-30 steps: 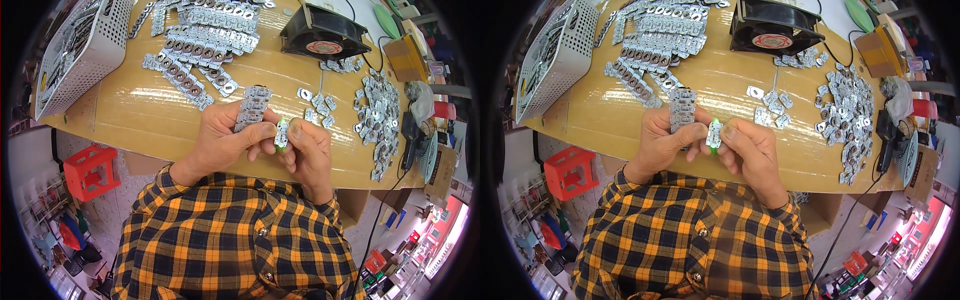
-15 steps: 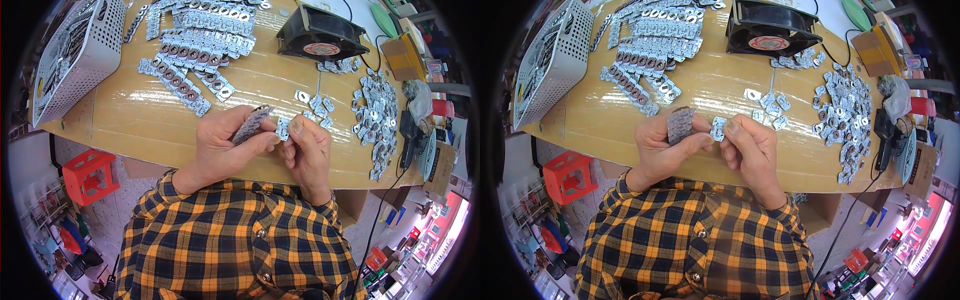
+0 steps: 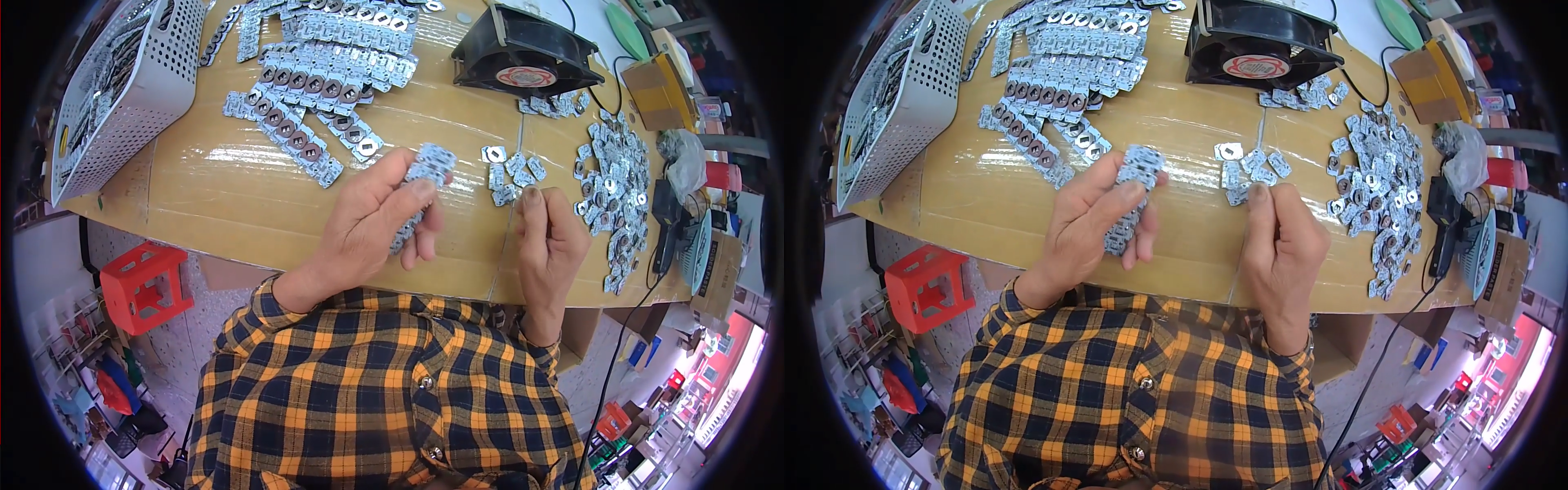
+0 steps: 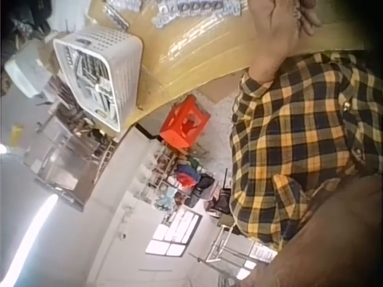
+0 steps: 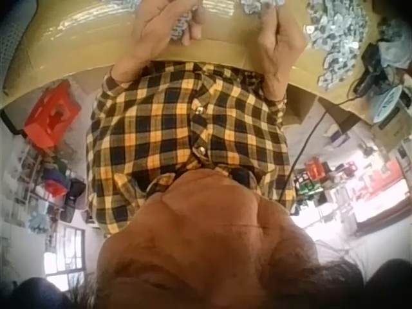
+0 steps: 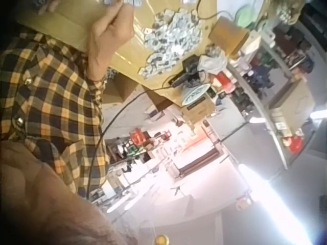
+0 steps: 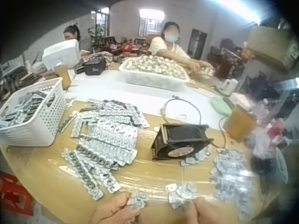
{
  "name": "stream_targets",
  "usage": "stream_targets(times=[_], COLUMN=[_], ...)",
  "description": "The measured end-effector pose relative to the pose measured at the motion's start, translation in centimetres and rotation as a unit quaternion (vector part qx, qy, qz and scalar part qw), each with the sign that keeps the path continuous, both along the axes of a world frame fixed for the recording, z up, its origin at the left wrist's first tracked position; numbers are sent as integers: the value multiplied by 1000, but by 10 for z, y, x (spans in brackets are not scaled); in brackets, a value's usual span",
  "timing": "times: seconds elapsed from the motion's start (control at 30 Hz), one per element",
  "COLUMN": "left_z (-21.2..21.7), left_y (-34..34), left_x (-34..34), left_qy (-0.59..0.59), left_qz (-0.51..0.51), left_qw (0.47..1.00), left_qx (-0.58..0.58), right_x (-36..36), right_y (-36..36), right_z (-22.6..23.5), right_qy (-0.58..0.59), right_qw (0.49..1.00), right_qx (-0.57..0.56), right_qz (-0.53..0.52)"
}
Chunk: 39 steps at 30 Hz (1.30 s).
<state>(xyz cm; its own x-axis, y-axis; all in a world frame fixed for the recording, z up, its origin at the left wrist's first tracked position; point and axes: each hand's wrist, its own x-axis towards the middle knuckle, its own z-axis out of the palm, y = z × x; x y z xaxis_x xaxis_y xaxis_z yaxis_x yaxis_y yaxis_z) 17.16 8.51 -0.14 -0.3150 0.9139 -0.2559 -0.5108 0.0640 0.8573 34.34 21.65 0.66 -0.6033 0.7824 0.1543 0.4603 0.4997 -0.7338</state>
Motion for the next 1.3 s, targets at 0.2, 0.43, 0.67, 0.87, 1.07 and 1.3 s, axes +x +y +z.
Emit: stream_targets(times=[0.2,0.43,0.67,0.87,1.07,1.3], left_z=[2,24,38,35,38,41], left_y=[-3,-7,-1,6,11,24], left_x=[-2,-18,-30,-38,-38,-48], left_qy=[6,72,143,216,236,166], left_qz=[-106,-170,-205,-231,-262,-279], left_qw=[994,982,967,948,936,944], left_qx=[-3,-49,-48,4,8,-60], right_x=[-14,-14,-12,-14,-16,-22], right_y=[-9,0,4,5,9,11], right_z=[18,15,21,16,16,14], right_qy=[59,93,81,102,104,73], right_qw=[963,952,943,942,935,959], right_qx=[-247,-206,-226,-225,-216,-95], right_qz=[84,205,228,227,263,255])
